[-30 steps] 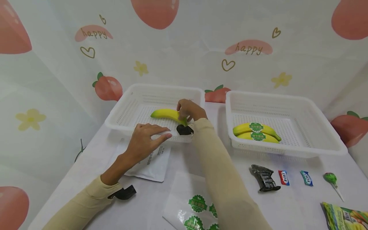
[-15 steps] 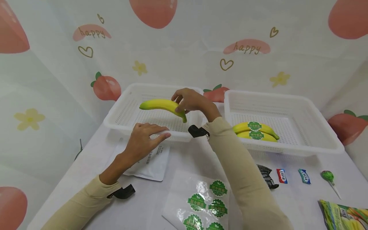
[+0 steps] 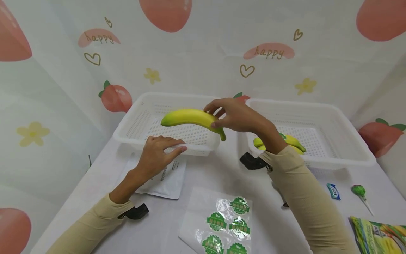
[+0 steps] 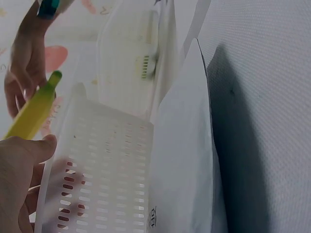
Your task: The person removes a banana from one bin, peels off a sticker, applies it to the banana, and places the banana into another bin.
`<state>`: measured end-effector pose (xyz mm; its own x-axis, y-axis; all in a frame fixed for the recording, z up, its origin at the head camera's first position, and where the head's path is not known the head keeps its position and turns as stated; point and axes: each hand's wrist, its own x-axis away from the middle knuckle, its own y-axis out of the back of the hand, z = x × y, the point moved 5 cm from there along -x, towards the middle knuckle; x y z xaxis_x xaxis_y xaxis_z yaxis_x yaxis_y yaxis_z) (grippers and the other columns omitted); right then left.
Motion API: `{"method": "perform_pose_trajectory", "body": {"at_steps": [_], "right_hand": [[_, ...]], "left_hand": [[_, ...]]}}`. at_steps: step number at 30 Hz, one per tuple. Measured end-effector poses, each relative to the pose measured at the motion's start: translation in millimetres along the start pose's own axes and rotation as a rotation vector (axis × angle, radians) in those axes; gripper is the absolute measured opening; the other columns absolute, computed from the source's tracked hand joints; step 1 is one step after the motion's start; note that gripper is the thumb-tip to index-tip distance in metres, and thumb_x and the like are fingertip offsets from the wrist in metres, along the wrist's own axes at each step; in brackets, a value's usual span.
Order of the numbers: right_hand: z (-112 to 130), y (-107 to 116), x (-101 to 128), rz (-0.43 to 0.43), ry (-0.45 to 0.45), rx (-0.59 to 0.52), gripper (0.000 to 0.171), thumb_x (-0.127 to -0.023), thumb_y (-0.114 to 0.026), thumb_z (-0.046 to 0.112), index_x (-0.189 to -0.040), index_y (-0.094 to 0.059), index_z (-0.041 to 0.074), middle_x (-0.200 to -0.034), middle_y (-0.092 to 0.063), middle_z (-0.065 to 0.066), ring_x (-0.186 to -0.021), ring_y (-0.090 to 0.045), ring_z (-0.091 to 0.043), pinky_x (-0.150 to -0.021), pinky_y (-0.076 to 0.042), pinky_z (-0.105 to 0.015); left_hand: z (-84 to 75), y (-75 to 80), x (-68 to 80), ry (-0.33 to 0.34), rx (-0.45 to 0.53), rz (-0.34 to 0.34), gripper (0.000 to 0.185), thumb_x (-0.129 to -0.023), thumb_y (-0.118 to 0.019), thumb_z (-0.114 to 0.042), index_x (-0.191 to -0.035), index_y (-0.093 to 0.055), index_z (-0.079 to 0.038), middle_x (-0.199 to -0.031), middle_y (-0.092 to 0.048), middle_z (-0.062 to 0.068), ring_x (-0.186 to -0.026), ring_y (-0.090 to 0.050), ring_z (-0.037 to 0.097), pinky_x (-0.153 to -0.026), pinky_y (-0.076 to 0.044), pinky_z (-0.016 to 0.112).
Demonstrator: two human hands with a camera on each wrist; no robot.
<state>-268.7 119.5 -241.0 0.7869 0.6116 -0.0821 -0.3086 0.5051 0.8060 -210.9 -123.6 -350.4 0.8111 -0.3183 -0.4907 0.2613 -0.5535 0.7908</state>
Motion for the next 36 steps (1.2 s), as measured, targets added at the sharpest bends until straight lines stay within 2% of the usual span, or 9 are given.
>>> {"method": "perform_pose_trajectory", "body": {"at_steps": [6, 11, 17, 24, 31, 36], "right_hand": [[-8, 0, 50, -0.051, 0.021, -0.001, 0.042, -0.093, -0.084, 0.012, -0.133, -0.071, 0.014, -0.126, -0.073, 0.001, -0.115, -0.070, -0.020, -0.093, -0.059, -0.040], [-25, -11, 91, -0.072, -0.015, -0.053, 0.045, -0.091, -0.086, 0.016, -0.133, -0.071, 0.018, -0.121, -0.073, 0.004, -0.111, -0.069, -0.016, -0.089, -0.059, -0.028], [-44, -33, 125, -0.076, -0.041, -0.117, 0.044, -0.092, -0.085, 0.015, -0.134, -0.071, 0.015, -0.124, -0.070, 0.001, -0.110, -0.069, -0.015, -0.083, -0.062, -0.028], [-53, -57, 145, -0.045, -0.064, -0.118, 0.044, -0.093, -0.082, 0.012, -0.136, -0.069, 0.011, -0.125, -0.070, -0.003, -0.105, -0.070, -0.017, -0.074, -0.062, -0.029], [-68, -78, 147, -0.016, -0.080, -0.086, 0.046, -0.091, -0.082, 0.005, -0.136, -0.068, 0.006, -0.126, -0.072, -0.005, -0.111, -0.070, -0.024, -0.079, -0.062, -0.027], [-79, -85, 144, -0.028, -0.093, -0.050, 0.046, -0.092, -0.082, 0.007, -0.136, -0.068, 0.007, -0.129, -0.072, -0.006, -0.113, -0.070, -0.027, -0.081, -0.061, -0.026]], "left_hand": [[-1.1, 0.9, 0.6, 0.006, 0.001, -0.002, 0.033, -0.097, -0.076, -0.044, -0.118, -0.083, -0.021, -0.113, -0.081, -0.001, -0.102, -0.072, 0.025, -0.089, -0.043, 0.047], [-2.1, 1.7, 0.8, 0.005, 0.003, -0.008, 0.034, -0.095, -0.079, -0.041, -0.120, -0.082, -0.018, -0.113, -0.081, 0.001, -0.103, -0.073, 0.026, -0.088, -0.043, 0.048], [-2.2, 2.2, 1.3, 0.007, 0.005, -0.010, 0.033, -0.098, -0.077, -0.042, -0.120, -0.082, -0.019, -0.114, -0.081, -0.001, -0.101, -0.073, 0.025, -0.090, -0.043, 0.048], [-1.1, 1.8, 1.2, 0.006, 0.019, -0.002, 0.033, -0.099, -0.075, -0.043, -0.120, -0.083, -0.019, -0.113, -0.081, -0.001, -0.102, -0.073, 0.025, -0.090, -0.042, 0.048], [-0.8, 2.1, 0.2, -0.001, 0.035, -0.005, 0.034, -0.098, -0.075, -0.043, -0.120, -0.083, -0.018, -0.113, -0.081, -0.001, -0.104, -0.073, 0.025, -0.088, -0.040, 0.047], [-2.0, 2.9, 0.3, -0.012, 0.022, -0.006, 0.033, -0.099, -0.075, -0.043, -0.120, -0.083, -0.019, -0.112, -0.081, -0.001, -0.103, -0.073, 0.025, -0.088, -0.040, 0.047]]}}
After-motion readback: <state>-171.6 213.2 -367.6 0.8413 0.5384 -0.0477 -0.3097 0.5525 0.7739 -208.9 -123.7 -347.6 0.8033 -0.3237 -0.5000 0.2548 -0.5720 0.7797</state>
